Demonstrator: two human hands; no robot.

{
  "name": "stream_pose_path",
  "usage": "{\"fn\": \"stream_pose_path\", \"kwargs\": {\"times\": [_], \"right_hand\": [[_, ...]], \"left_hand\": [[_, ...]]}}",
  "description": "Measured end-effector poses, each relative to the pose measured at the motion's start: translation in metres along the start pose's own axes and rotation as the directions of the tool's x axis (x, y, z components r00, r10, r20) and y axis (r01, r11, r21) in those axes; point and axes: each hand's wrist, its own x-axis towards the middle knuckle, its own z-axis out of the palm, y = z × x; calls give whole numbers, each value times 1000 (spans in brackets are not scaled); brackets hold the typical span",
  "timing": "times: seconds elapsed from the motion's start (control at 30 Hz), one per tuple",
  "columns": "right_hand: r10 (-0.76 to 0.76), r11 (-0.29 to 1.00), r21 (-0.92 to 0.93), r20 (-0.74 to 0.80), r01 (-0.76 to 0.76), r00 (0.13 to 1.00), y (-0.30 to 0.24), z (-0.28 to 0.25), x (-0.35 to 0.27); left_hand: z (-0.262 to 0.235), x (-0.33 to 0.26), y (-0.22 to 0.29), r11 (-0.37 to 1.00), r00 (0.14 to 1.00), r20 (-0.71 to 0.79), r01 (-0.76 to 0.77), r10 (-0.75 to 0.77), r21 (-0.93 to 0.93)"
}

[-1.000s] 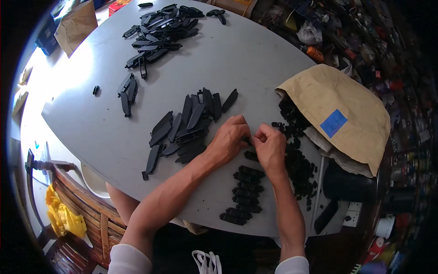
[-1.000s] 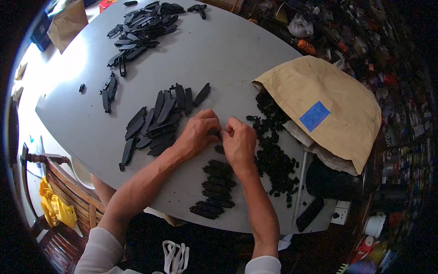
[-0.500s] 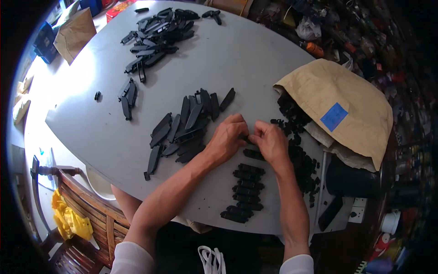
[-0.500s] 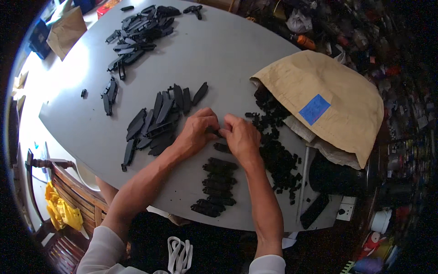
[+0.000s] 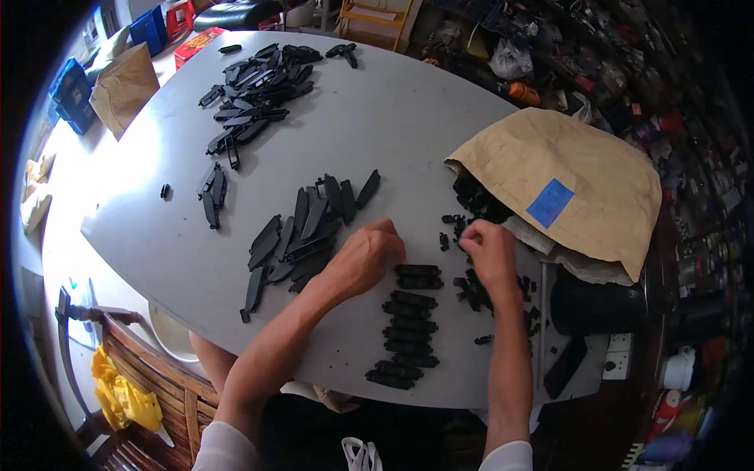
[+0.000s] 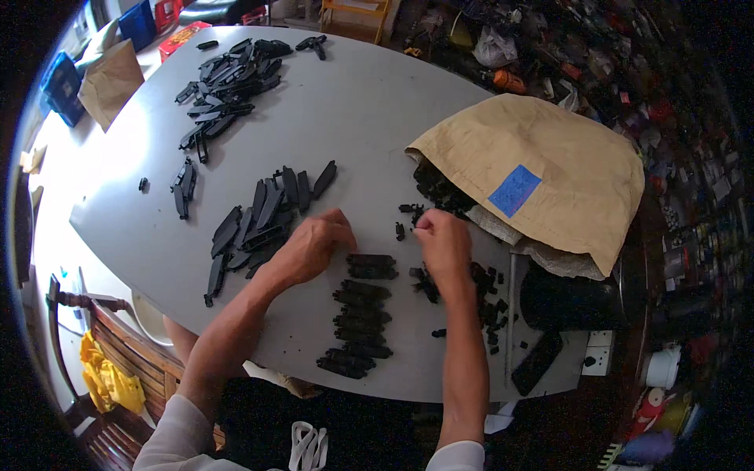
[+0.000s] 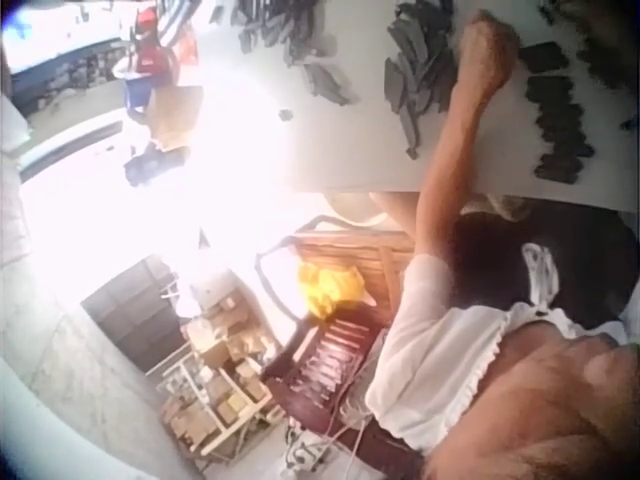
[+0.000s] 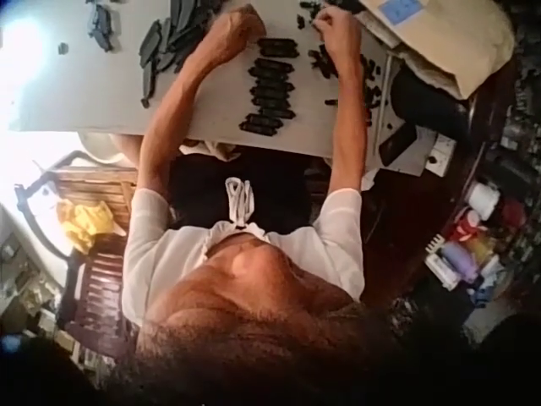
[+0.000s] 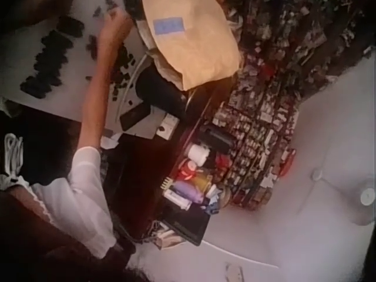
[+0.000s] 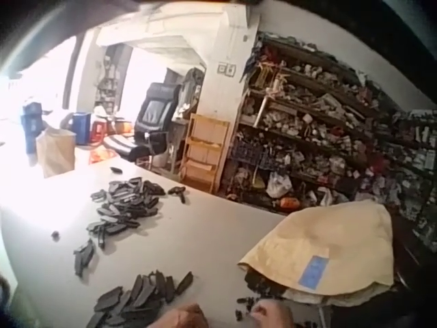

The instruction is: Manually assembling small black plastic components on a table in a workshop environment.

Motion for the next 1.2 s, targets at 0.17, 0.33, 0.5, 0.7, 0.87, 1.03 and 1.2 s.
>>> {"fn": "stream_pose_path", "kwargs": {"times": [0.17, 0.33, 0.5, 0.7, 0.87, 1.03, 1.2], "right_hand": [[33, 958, -287, 50, -18, 998, -16, 29, 1], [-69, 956, -278, 90, 91, 994, -17, 32, -1], [-110, 988, -110, -7, 109, 994, -13, 29, -2], [114, 694, 668, 267, -269, 957, -11, 8, -3], [86, 639, 719, 288, -275, 954, -13, 15, 0], [54, 902, 415, 163, -118, 985, -5, 24, 13], [-195, 933, 310, 3, 184, 981, -17, 31, 19]], "left_hand": [[-4, 28, -5, 922, 896, -417, 281, -153, 267], [-5, 55, -20, 730, 890, -431, 394, -151, 559], [-2, 57, -20, 706, 948, -313, 259, -55, 659], [11, 47, -14, 938, 997, -76, 50, -26, 343], [13, 41, -8, 953, 987, -145, 103, -63, 286], [12, 31, -1, 966, 976, -210, 103, -52, 239], [14, 19, -6, 961, 971, -214, 157, -107, 228]]}}
